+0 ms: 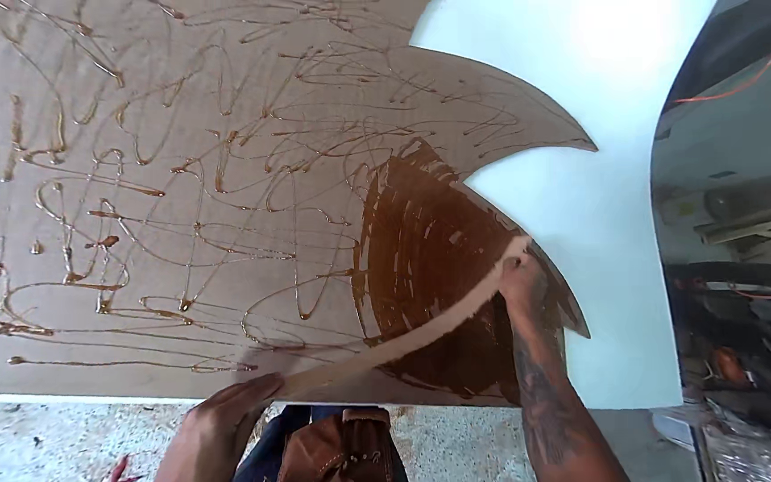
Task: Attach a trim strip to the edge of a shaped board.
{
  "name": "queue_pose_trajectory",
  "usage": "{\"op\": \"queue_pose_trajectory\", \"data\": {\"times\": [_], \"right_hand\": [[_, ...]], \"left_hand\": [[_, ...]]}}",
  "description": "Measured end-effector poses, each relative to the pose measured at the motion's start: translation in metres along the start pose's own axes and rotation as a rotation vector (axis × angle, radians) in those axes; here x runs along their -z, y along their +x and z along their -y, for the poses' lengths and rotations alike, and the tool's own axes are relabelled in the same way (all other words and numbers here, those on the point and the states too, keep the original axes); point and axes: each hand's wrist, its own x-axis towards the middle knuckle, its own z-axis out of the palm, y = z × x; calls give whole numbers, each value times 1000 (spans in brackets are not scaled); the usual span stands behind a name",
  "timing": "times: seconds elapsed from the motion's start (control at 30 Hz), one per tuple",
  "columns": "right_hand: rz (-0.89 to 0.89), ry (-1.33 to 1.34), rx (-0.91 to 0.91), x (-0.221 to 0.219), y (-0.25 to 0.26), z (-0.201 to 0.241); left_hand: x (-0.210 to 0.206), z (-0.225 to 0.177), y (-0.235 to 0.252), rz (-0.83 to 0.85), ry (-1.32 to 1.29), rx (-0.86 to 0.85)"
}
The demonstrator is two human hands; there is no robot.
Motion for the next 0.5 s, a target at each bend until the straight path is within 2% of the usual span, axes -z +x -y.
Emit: {"op": "queue_pose_trajectory", "data": {"times": [0.13,0.27,0.33,0.4,0.5], "right_hand": [[88,94,169,-42,51,178],[223,240,398,-104,63,362],[284,208,584,-139,32,449],[272,97,776,-166,-24,526],[424,112,983,-184,-115,599]], "left_hand": [[36,13,11,-34,28,124],[66,25,21,-103,43,261],[79,34,15,-141,65,313],[91,35,6,-154,128,378],[108,21,-10,-135,208,474]]}}
